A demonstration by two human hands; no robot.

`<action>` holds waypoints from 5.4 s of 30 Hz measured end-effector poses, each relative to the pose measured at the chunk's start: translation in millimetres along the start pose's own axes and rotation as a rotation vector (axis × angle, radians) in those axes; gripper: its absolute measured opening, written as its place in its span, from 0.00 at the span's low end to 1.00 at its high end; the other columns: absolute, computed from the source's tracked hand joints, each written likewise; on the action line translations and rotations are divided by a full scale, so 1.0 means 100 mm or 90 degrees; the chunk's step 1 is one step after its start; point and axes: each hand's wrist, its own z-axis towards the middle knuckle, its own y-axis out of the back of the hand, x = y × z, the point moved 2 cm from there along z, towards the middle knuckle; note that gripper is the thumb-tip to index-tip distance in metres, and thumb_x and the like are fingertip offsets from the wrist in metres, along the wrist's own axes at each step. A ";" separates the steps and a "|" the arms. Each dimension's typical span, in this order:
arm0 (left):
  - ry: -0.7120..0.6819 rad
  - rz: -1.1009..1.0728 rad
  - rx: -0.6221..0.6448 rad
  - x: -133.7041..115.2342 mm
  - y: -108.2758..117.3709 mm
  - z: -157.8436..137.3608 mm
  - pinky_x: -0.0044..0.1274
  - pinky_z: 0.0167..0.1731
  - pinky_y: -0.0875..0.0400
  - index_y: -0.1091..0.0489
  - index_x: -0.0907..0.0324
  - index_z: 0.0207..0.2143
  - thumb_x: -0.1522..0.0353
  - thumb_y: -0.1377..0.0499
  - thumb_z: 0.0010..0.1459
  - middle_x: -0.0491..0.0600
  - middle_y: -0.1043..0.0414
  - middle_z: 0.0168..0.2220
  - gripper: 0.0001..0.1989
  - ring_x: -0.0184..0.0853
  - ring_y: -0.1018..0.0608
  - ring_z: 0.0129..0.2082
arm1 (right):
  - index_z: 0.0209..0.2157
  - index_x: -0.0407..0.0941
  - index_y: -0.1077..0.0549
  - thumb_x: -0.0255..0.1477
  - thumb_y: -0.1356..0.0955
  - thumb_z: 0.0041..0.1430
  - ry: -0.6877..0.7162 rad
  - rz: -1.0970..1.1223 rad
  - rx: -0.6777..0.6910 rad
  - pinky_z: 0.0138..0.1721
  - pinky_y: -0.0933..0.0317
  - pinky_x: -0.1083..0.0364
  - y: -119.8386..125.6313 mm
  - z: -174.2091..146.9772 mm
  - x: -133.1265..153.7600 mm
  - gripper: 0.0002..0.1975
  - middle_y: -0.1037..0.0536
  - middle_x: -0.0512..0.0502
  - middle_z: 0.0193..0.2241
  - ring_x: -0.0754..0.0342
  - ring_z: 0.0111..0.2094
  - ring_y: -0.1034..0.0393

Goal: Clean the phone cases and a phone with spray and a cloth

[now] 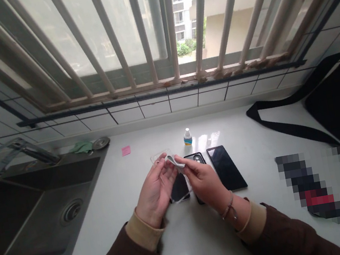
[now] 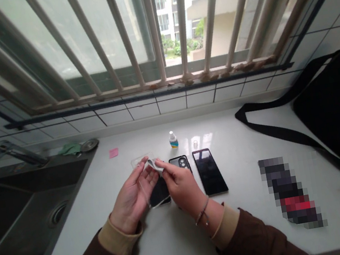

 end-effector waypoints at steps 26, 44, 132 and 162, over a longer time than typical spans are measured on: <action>-0.274 0.034 -0.006 -0.26 0.03 0.01 0.45 0.61 0.27 0.33 0.41 0.61 0.49 0.38 0.68 0.49 0.22 0.45 0.23 0.38 0.18 0.46 | 0.51 0.46 0.16 0.37 0.31 0.69 -0.222 0.104 0.159 0.35 0.26 0.54 -0.05 -0.01 0.00 0.16 0.14 0.46 0.37 0.52 0.34 0.22; 0.126 0.157 0.126 0.00 -0.08 -0.09 0.36 0.48 0.19 0.26 0.65 0.56 0.51 0.51 0.75 0.66 0.20 0.47 0.29 0.45 0.15 0.42 | 0.55 0.48 0.17 0.34 0.31 0.71 -0.023 -0.039 -0.158 0.64 0.30 0.40 0.32 0.07 0.19 0.15 0.16 0.41 0.55 0.41 0.57 0.21; -0.094 0.074 0.180 -0.13 -0.20 -0.27 0.29 0.49 0.23 0.25 0.65 0.59 0.43 0.58 0.73 0.58 0.21 0.44 0.40 0.40 0.20 0.46 | 0.46 0.48 0.24 0.37 0.31 0.72 -0.249 0.295 -0.076 0.46 0.26 0.50 0.02 -0.12 0.19 0.09 0.18 0.46 0.42 0.52 0.40 0.23; -0.106 0.121 0.204 -0.06 -0.15 -0.21 0.27 0.48 0.26 0.25 0.64 0.59 0.44 0.58 0.74 0.57 0.23 0.44 0.38 0.39 0.23 0.45 | 0.56 0.46 0.22 0.21 0.33 0.71 0.185 -0.206 0.076 0.43 0.27 0.51 0.06 -0.16 0.43 0.16 0.24 0.43 0.40 0.51 0.40 0.26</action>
